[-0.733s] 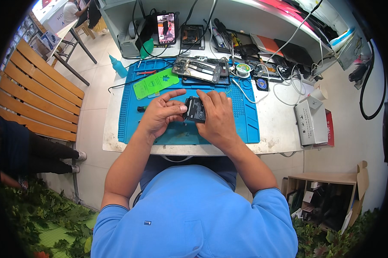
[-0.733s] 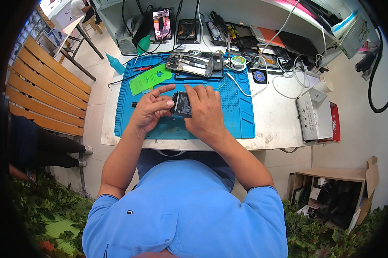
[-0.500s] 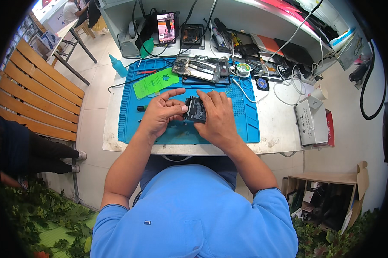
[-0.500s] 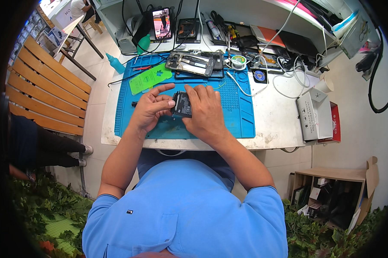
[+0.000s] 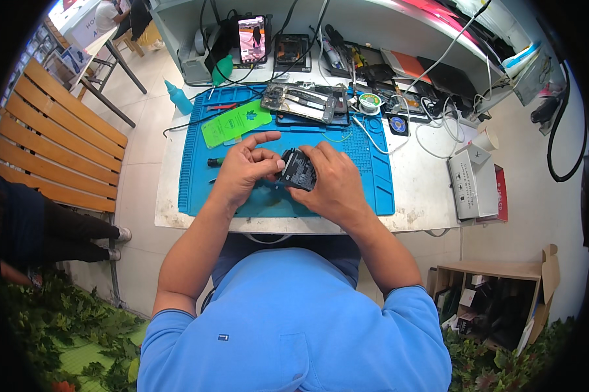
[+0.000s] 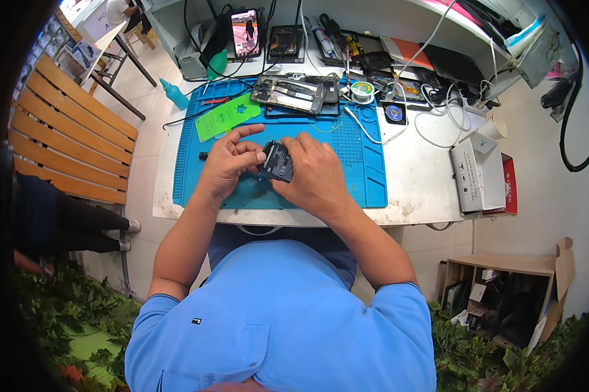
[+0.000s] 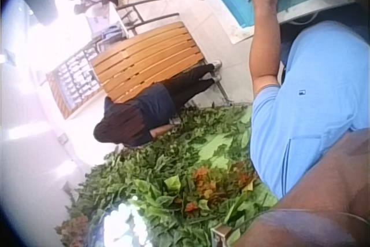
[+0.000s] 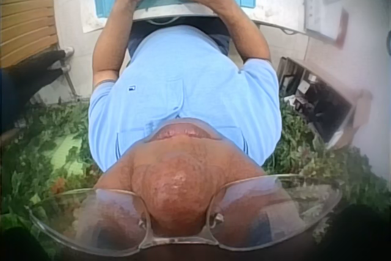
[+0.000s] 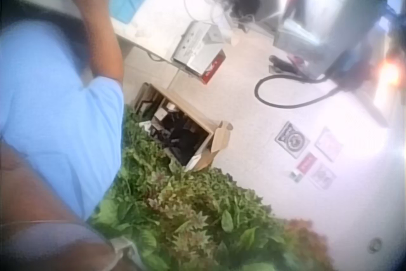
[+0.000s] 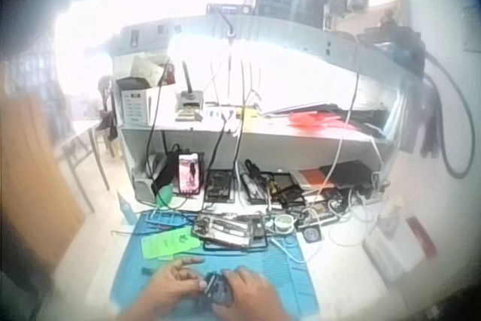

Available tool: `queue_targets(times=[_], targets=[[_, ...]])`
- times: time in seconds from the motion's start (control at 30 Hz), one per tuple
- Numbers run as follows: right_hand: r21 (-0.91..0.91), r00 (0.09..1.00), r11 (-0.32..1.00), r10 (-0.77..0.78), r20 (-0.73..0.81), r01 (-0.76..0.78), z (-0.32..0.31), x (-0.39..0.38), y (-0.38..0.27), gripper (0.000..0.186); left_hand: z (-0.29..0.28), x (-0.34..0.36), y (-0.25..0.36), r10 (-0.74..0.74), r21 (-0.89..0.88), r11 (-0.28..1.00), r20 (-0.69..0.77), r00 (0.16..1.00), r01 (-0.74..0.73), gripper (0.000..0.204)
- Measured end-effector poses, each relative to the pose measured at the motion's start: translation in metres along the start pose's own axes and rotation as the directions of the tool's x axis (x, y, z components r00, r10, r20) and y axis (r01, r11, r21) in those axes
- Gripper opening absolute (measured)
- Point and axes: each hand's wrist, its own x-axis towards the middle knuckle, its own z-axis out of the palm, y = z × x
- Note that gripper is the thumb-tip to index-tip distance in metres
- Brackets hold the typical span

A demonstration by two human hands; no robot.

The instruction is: The person is repairing a small electronic device, likely a mobile phone battery or module, at a workbench. They use a small metal tool to pry and adjust components on the device, then place it on a blue mat next to other disassembled parts.

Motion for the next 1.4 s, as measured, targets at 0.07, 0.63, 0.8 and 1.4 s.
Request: queue_targets(times=[0.07,0.63,0.8,1.4], targets=[[0.010,1.000,1.000,0.011,-0.013,-0.011,0.001,0.000,0.001,0.062,0.002,-0.001,0.005,-0.026,-0.073,0.997,0.005,1.000,0.026,0.065],[0.149,0.998,0.988,0.039,-0.040,-0.032,0.006,-0.004,0.004,0.058,0.005,-0.006,0.000,0.066,0.070,0.995,-0.004,0.998,-0.066,0.073],[0.618,0.934,0.702,0.228,0.274,-0.353,0.012,-0.002,0.025,0.038,0.012,-0.011,0.012,0.080,0.158,0.984,0.018,0.997,-0.082,0.070],[0.903,0.911,0.231,0.294,0.289,-0.361,0.029,0.002,0.028,0.016,0.008,-0.008,0.016,0.152,0.199,0.965,0.105,0.983,-0.170,0.077]])
